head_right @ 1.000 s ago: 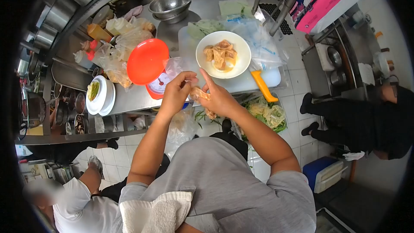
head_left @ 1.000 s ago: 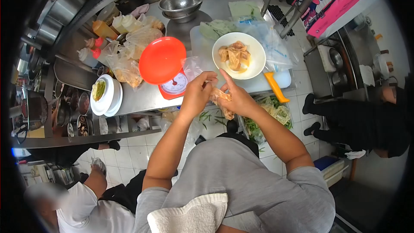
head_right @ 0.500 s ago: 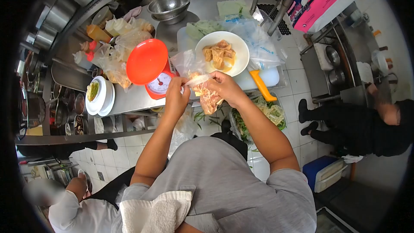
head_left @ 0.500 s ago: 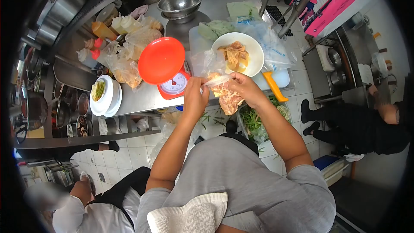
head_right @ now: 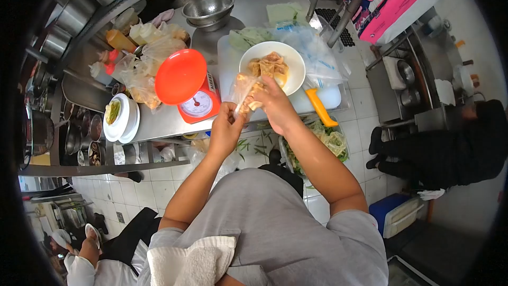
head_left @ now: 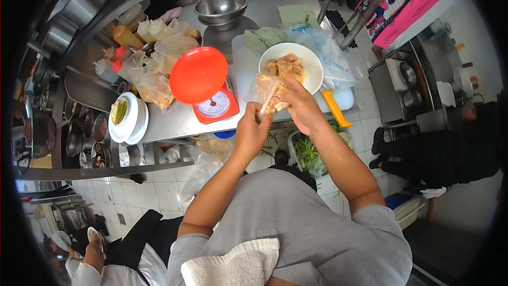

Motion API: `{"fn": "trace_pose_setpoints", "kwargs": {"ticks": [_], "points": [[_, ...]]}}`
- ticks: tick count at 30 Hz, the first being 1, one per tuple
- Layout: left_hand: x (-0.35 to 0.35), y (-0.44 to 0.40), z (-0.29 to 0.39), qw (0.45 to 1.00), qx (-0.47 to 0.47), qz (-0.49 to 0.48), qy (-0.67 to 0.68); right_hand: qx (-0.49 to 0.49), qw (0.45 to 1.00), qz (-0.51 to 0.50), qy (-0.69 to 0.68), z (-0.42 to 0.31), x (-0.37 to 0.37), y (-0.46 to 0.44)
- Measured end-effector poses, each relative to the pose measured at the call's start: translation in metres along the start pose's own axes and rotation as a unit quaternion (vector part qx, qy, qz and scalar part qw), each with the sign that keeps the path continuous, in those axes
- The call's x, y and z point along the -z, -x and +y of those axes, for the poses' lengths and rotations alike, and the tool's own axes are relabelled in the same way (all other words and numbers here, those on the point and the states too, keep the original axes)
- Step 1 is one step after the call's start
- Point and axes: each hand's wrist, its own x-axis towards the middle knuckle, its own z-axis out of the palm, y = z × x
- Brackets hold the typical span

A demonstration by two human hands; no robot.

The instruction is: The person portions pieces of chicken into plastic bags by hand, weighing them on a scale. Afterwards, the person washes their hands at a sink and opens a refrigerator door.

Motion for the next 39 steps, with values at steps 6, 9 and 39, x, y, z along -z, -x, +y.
{"fn": "trace_pose_setpoints", "kwargs": {"ticks": [6,9,39], "points": [[0.011,-0.026,0.023,0.982,0.011,0.007,0.188,0.302,0.789,-0.032,0.533,0.035,0.016,-0.017],[0.009,-0.031,0.017,0.991,0.044,0.0,0.124,0.282,0.729,-0.119,0.612,0.022,0.022,-0.028],[0.021,-0.071,0.005,0.981,0.052,0.012,0.189,-0.113,0.92,-0.263,0.269,-0.073,0.019,-0.033]]}}
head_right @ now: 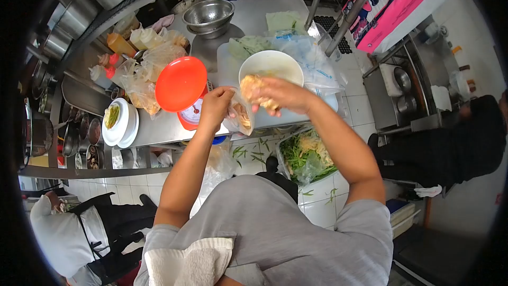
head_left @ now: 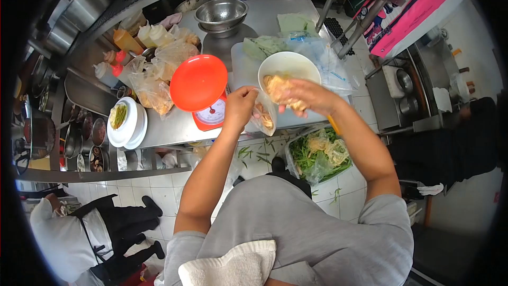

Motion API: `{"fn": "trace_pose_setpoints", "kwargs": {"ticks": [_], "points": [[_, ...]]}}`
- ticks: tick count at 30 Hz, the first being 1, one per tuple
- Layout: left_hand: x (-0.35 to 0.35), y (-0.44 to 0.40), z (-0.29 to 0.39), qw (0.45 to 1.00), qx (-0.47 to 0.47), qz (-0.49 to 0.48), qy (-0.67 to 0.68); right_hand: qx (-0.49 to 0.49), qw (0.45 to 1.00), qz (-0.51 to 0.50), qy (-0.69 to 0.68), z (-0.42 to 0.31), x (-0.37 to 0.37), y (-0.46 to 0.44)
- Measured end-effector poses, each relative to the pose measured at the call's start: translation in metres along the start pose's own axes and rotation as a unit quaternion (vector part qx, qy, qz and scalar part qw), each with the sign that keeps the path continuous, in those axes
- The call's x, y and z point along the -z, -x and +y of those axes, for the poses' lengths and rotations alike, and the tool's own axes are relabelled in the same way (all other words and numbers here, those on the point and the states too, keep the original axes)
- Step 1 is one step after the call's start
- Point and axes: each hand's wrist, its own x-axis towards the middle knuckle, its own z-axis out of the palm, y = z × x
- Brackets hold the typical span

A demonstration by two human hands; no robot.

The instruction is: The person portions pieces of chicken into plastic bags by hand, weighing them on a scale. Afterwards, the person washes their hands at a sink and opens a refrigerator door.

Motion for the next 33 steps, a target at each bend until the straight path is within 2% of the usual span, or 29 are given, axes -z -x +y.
{"fn": "trace_pose_setpoints", "kwargs": {"ticks": [2,3,5,6,7,8,9,10,12,13,14,15,16,17,19,20,21,22,23,25,27,29,31,33], "points": [[-0.002,0.001,0.01,0.997,0.041,-0.019,-0.063,-0.078,0.997,-0.005,0.019,0.018,-0.016,-0.003],[-0.004,-0.001,0.007,0.997,0.041,-0.019,-0.064,-0.078,0.997,-0.006,0.019,0.027,-0.023,-0.008],[-0.011,-0.002,0.004,0.987,-0.063,0.015,-0.146,-0.123,0.961,0.092,0.228,0.042,-0.034,-0.018],[-0.015,0.001,0.005,0.987,-0.064,0.016,-0.148,-0.137,0.969,0.074,0.193,0.04,-0.037,-0.019],[-0.02,0.006,0.006,0.971,-0.108,0.021,-0.214,-0.136,0.969,0.074,0.193,0.042,-0.038,-0.021],[-0.022,0.011,0.011,0.948,-0.152,0.026,-0.278,-0.107,0.99,0.083,0.037,0.048,-0.039,-0.023],[-0.021,0.015,0.016,0.948,-0.152,0.025,-0.279,-0.075,0.986,0.09,-0.119,0.053,-0.041,-0.025],[-0.021,0.018,0.023,0.95,-0.138,0.021,-0.28,-0.074,0.986,0.093,-0.12,0.058,-0.044,-0.025],[-0.023,0.019,0.025,0.952,-0.126,0.016,-0.279,-0.014,0.995,0.094,0.031,0.062,-0.053,-0.025],[-0.024,0.02,0.022,0.95,-0.153,0.028,-0.269,-0.016,0.995,0.096,0.031,0.061,-0.056,-0.026],[-0.025,0.022,0.018,0.948,-0.178,0.04,-0.26,0.006,0.968,0.07,0.242,0.056,-0.06,-0.025],[-0.023,0.02,0.015,0.948,-0.178,0.039,-0.26,0.03,0.896,0.04,0.442,0.048,-0.063,-0.022],[-0.018,0.014,0.012,0.957,-0.157,0.06,-0.238,-0.013,0.934,-0.002,0.358,0.032,-0.062,-0.02],[-0.011,0.011,0.011,0.964,-0.135,0.082,-0.215,-0.02,0.953,0.013,0.3,0.036,-0.045,-0.027],[-0.002,0.012,0.017,0.973,-0.105,0.089,-0.187,0.04,0.97,0.107,0.212,0.014,-0.018,-0.028],[0.0,0.013,0.019,0.976,-0.088,0.095,-0.176,0.038,0.971,0.105,0.213,0.01,-0.003,-0.037],[0.003,0.014,0.019,0.978,-0.071,0.102,-0.166,0.018,0.906,0.189,0.378,0.01,0.011,-0.048],[0.005,0.01,0.009,0.983,-0.075,0.089,-0.14,-0.001,0.806,0.267,0.528,0.015,0.018,-0.056],[0.005,0.01,0.003,0.983,-0.076,0.089,-0.14,0.001,0.806,0.268,0.528,0.028,0.018,-0.064],[0.004,0.012,-0.004,0.981,-0.074,0.099,-0.15,-0.118,0.757,0.238,0.597,0.064,0.016,-0.086],[0.006,0.019,-0.004,0.981,-0.072,0.102,-0.15,-0.095,0.755,0.235,0.604,0.069,0.023,-0.089],[0.009,0.024,-0.004,0.981,-0.066,0.106,-0.152,-0.153,0.795,0.178,0.559,0.06,0.045,-0.089],[0.011,0.026,-0.003,0.983,-0.053,0.117,-0.133,-0.142,0.777,0.142,0.597,0.051,0.063,-0.081],[0.01,0.028,0.0,0.986,-0.046,0.115,-0.114,-0.13,0.878,0.102,0.448,0.034,0.068,-0.068]]}}
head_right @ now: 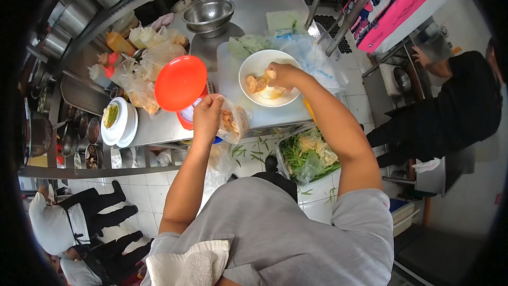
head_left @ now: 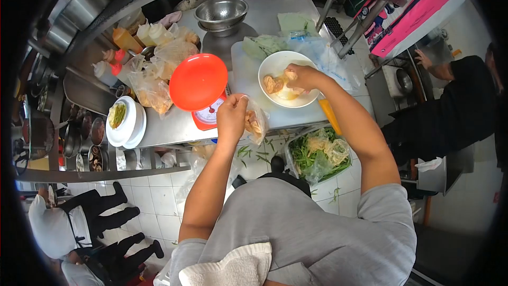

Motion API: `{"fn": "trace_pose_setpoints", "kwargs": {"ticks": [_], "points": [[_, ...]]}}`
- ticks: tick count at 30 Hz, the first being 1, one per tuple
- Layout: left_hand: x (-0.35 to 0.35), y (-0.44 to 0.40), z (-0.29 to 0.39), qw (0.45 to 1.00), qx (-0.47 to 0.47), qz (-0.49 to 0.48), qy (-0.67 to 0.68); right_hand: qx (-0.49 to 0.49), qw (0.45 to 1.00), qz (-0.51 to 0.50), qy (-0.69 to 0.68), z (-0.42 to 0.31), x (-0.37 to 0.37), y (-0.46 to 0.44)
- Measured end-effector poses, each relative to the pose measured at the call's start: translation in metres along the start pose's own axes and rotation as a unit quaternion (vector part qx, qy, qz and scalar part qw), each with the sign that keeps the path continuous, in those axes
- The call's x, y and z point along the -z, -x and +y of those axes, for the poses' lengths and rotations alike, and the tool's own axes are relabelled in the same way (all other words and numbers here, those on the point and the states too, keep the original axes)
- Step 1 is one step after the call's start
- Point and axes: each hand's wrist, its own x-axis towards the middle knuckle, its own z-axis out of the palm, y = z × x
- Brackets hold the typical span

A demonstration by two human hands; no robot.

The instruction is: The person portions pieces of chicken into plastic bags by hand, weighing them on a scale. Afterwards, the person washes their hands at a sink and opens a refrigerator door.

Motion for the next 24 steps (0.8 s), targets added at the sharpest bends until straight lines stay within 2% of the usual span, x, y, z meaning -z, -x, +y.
{"fn": "trace_pose_setpoints", "kwargs": {"ticks": [4,8,11,15,17,21,23,24], "points": [[-0.001,0.0,-0.002,0.998,0.025,-0.013,0.057,-0.007,1.0,0.013,-0.024,0.008,0.012,-0.008],[-0.001,-0.004,-0.006,0.998,0.007,-0.01,0.065,0.101,0.985,0.028,-0.137,0.022,0.008,-0.01],[-0.001,-0.003,-0.003,0.997,0.019,-0.013,0.069,0.098,0.979,0.028,-0.175,0.022,0.006,-0.005],[-0.003,-0.008,-0.004,0.998,0.005,-0.012,0.057,0.098,0.975,0.046,-0.192,0.021,0.0,0.003],[-0.001,-0.01,-0.007,0.999,-0.003,-0.011,0.032,0.114,0.978,0.087,-0.153,0.023,-0.006,0.002],[0.003,-0.017,-0.005,0.996,0.039,-0.055,0.057,0.095,0.986,0.051,-0.13,0.014,-0.006,0.017],[0.004,-0.02,-0.001,0.996,0.041,-0.057,0.057,0.131,0.957,0.027,-0.259,0.001,-0.007,0.035],[0.003,-0.021,0.0,0.996,0.039,-0.071,0.045,0.132,0.956,0.026,-0.26,-0.011,-0.007,0.049]]}}
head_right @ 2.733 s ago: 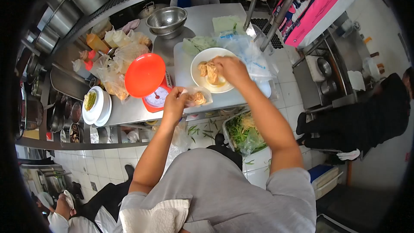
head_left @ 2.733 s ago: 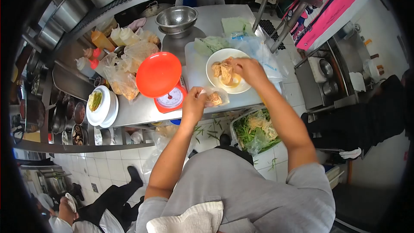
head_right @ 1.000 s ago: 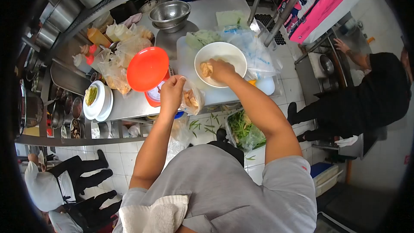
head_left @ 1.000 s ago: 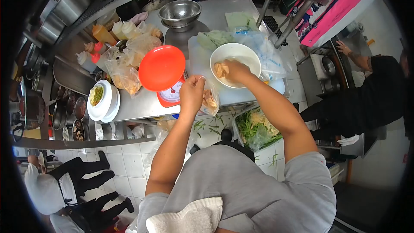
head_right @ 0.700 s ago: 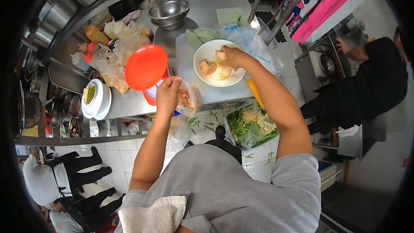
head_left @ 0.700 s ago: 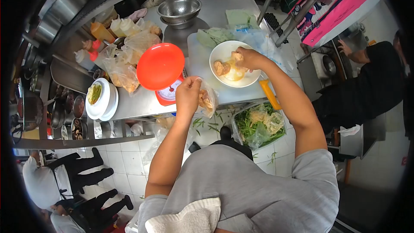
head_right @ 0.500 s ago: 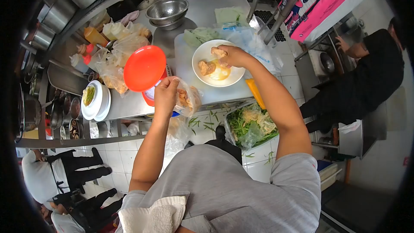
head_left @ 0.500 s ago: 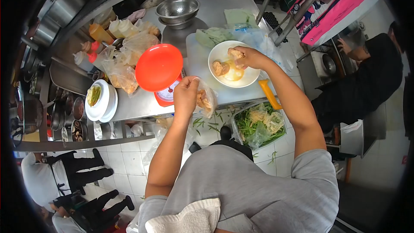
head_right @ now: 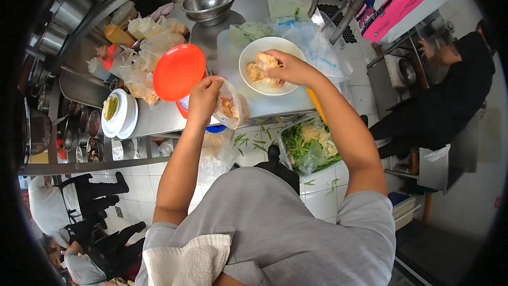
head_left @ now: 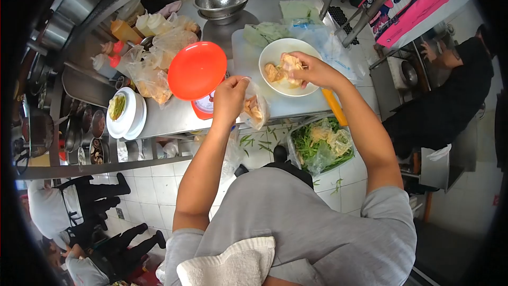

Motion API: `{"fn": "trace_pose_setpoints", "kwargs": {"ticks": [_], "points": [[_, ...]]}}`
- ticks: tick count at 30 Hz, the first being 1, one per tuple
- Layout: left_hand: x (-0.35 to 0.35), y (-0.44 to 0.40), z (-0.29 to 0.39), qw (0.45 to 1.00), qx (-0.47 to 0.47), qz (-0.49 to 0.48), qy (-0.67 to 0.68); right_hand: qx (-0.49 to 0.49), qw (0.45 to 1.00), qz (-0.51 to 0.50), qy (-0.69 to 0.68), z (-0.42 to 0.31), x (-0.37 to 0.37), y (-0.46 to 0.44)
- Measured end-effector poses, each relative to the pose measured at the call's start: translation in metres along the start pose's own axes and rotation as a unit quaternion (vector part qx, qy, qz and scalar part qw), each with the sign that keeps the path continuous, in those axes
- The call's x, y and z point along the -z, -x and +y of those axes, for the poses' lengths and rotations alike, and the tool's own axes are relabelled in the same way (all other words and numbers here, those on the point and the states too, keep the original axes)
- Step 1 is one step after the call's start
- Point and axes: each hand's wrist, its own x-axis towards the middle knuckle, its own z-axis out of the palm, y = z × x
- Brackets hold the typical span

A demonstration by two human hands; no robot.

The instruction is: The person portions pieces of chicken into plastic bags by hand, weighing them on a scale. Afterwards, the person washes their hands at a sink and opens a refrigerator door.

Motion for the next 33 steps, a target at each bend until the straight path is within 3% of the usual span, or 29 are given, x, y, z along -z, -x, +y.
{"fn": "trace_pose_setpoints", "kwargs": {"ticks": [2,5,9,11,14,16,17,18,20,21,26,30,33], "points": [[-0.003,-0.004,0.002,1.0,-0.001,-0.011,-0.011,0.015,0.99,-0.02,-0.137,-0.03,-0.013,0.021],[-0.011,-0.011,0.004,0.998,-0.042,-0.023,-0.052,-0.02,0.98,-0.088,-0.175,-0.054,-0.027,0.032],[-0.014,-0.016,0.005,0.997,-0.039,-0.038,-0.046,-0.085,0.991,-0.099,-0.027,-0.052,-0.05,0.021],[-0.013,-0.016,0.012,0.995,-0.051,-0.044,-0.069,-0.064,0.994,-0.07,-0.059,-0.045,-0.064,0.017],[-0.01,-0.015,0.021,0.995,0.01,-0.054,-0.087,-0.027,0.99,-0.037,-0.135,-0.042,-0.077,0.022],[-0.006,-0.022,0.012,0.987,-0.074,-0.03,-0.137,0.025,0.992,-0.105,0.07,-0.049,-0.083,0.032],[-0.006,-0.02,0.014,0.988,-0.072,-0.029,-0.136,-0.022,0.962,-0.17,0.212,-0.059,-0.084,0.038],[-0.005,-0.019,0.017,0.985,-0.093,-0.015,-0.147,-0.022,0.962,-0.17,0.212,-0.053,-0.086,0.039],[-0.002,-0.019,0.026,0.981,-0.115,-0.001,-0.157,0.196,0.905,-0.029,0.375,-0.024,-0.088,0.038],[0.002,-0.019,0.03,0.98,-0.122,-0.005,-0.157,0.334,0.865,0.098,0.361,-0.018,-0.085,0.035],[0.018,-0.018,0.063,0.974,-0.153,-0.02,-0.165,0.345,0.869,0.121,0.332,-0.056,-0.049,0.044],[0.047,-0.016,0.119,0.966,-0.154,-0.048,-0.202,0.404,0.84,0.179,0.315,-0.118,-0.029,0.036],[0.079,-0.019,0.157,0.941,-0.217,-0.025,-0.258,0.459,0.799,0.202,0.332,-0.168,-0.02,0.025]]}}
